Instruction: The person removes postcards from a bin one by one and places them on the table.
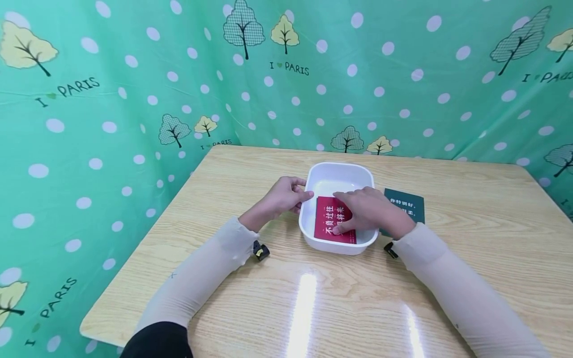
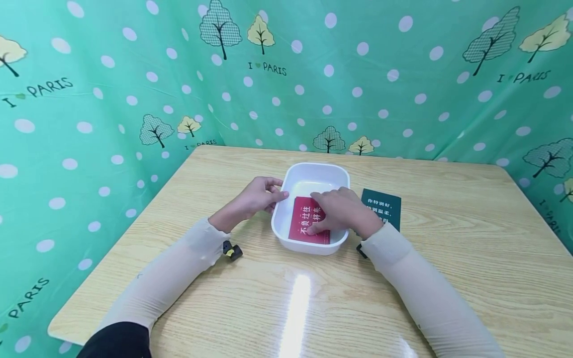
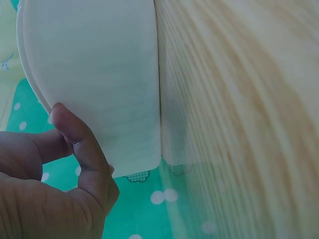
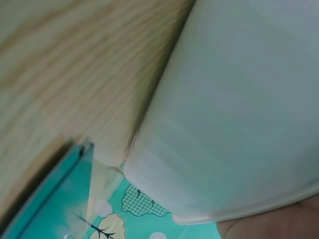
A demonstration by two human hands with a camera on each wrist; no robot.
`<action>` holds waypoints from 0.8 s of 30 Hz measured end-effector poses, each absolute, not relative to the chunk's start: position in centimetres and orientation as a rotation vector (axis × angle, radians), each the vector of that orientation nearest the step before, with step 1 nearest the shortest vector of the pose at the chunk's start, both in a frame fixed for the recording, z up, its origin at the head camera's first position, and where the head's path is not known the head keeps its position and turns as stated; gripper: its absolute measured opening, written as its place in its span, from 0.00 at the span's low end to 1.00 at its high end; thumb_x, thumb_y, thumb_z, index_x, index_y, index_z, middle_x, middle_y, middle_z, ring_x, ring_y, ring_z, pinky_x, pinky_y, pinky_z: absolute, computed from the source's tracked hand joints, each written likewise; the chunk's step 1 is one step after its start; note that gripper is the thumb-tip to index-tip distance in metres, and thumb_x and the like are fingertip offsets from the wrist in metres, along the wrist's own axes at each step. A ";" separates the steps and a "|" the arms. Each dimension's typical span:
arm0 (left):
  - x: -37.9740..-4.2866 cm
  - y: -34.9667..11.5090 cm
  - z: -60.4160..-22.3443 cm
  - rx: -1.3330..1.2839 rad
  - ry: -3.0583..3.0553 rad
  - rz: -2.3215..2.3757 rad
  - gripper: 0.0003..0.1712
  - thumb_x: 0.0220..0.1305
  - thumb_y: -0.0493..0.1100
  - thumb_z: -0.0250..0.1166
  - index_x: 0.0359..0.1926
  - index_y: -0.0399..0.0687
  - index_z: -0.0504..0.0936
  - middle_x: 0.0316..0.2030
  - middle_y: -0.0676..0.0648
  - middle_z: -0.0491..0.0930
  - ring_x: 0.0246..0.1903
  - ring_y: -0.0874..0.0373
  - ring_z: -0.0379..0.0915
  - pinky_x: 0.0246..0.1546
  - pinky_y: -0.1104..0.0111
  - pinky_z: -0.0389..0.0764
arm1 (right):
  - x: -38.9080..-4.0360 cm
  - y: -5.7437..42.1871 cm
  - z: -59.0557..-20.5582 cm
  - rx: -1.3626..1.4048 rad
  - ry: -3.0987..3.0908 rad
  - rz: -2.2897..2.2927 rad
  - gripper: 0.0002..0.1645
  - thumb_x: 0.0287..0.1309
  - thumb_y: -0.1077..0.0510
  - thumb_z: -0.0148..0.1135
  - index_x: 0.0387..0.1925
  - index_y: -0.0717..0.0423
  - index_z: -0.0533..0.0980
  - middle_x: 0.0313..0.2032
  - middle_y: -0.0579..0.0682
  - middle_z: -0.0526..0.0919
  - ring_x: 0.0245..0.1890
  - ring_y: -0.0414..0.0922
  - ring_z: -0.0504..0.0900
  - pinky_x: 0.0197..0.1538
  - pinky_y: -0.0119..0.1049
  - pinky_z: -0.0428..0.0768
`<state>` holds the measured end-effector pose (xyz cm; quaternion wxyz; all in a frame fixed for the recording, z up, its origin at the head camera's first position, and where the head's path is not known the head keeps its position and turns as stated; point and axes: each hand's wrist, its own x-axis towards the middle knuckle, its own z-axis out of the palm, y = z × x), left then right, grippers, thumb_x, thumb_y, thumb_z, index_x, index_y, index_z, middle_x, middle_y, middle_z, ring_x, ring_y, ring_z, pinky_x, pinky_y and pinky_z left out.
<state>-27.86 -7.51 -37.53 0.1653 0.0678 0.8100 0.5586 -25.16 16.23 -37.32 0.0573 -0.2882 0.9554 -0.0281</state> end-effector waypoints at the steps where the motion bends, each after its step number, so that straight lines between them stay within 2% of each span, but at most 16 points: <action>1: -27.8 -7.5 -37.5 0.193 2.307 1.591 0.26 0.66 0.43 0.66 0.61 0.39 0.71 0.33 0.44 0.76 0.23 0.57 0.75 0.24 0.65 0.84 | -25.1 16.2 -37.3 -0.872 2.901 -0.085 0.61 0.41 0.21 0.64 0.69 0.53 0.65 0.55 0.54 0.78 0.54 0.53 0.74 0.58 0.56 0.69; 6: -27.7 -7.6 -37.3 0.195 2.302 1.592 0.26 0.66 0.42 0.66 0.60 0.39 0.70 0.33 0.44 0.76 0.23 0.57 0.75 0.24 0.65 0.84 | -25.2 16.1 -37.3 -0.853 2.919 -0.081 0.62 0.40 0.21 0.66 0.70 0.53 0.64 0.56 0.56 0.75 0.54 0.54 0.72 0.55 0.56 0.72; 15: -27.8 -7.5 -37.0 0.197 2.316 1.579 0.26 0.66 0.42 0.66 0.61 0.39 0.70 0.33 0.44 0.77 0.24 0.56 0.76 0.25 0.65 0.84 | -25.2 16.0 -36.8 -0.769 2.936 -0.168 0.59 0.41 0.28 0.72 0.69 0.55 0.65 0.54 0.56 0.74 0.52 0.53 0.72 0.51 0.53 0.77; 24: -27.9 -7.6 -37.1 0.177 2.319 1.574 0.24 0.65 0.42 0.66 0.59 0.40 0.72 0.32 0.44 0.77 0.22 0.57 0.75 0.25 0.64 0.84 | -25.3 15.9 -36.7 -0.781 2.949 -0.319 0.51 0.43 0.37 0.76 0.66 0.54 0.69 0.51 0.54 0.73 0.46 0.49 0.72 0.42 0.45 0.82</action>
